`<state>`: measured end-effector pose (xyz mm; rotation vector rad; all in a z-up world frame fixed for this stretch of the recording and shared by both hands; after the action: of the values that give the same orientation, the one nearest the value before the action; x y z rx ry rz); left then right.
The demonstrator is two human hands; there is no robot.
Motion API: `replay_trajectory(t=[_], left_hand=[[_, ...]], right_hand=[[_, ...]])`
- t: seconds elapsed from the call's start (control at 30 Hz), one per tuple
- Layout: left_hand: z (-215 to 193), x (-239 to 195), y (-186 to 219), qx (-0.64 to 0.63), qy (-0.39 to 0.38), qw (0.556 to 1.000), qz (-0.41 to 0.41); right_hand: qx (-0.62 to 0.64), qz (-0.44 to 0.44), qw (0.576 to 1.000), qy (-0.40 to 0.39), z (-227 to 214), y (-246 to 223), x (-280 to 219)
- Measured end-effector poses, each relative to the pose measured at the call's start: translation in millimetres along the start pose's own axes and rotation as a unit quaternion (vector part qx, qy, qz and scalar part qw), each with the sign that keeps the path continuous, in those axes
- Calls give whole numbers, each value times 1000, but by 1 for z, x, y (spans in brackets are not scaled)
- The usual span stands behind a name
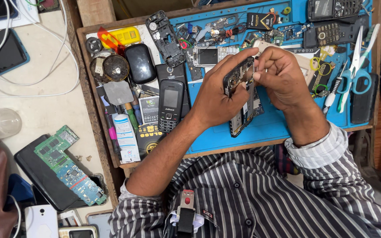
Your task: The person holds a disassembled smartphone and repeatedly presses and adjusts internal ribbon cables and connectors with their fingers. They rotate the device to access different connection points and continue manipulating the internal components throughout the clip.
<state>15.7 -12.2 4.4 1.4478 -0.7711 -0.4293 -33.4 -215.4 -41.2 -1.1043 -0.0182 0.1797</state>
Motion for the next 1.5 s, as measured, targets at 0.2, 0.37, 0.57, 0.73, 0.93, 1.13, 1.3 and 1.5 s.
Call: replay_trajectory(t=[0.2, 0.37, 0.57, 0.73, 0.93, 1.13, 1.3, 1.5], left_hand=[[1, 1, 2, 13, 2, 1000, 24], [2, 0, 0, 4, -4, 1000, -3], [3, -1, -4, -14, 3, 1000, -2], [1, -1, -4, -23, 14, 999, 22], [0, 0, -6, -72, 11, 996, -56], [1, 0, -6, -47, 16, 999, 15], [3, 0, -6, -27, 11, 999, -17], [5, 0, -7, -78, 9, 996, -41]], right_hand=[[-1, -12, 1000, 6, -2, 2, -1], [-29, -20, 999, 18, 1, 0, -2], [-55, -44, 997, 32, 7, 1, -3], [-54, -33, 998, 27, 2, 2, -1], [-45, -43, 998, 21, -2, 7, -1], [-57, -47, 997, 34, -1, 9, -1], [-75, -51, 995, 50, 6, 8, -3], [-86, -45, 994, 48, 2, 10, -2]])
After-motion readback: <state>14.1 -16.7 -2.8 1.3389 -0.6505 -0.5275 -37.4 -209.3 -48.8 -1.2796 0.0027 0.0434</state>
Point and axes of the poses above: each hand's wrist, its own x-axis towards the middle knuckle, its own z-axis out of the palm, y = z × x, the point moved 2 cm from there along x, towards the middle knuckle, and after that the axes turned 7 degrees about -y, right-handed, at the moved point
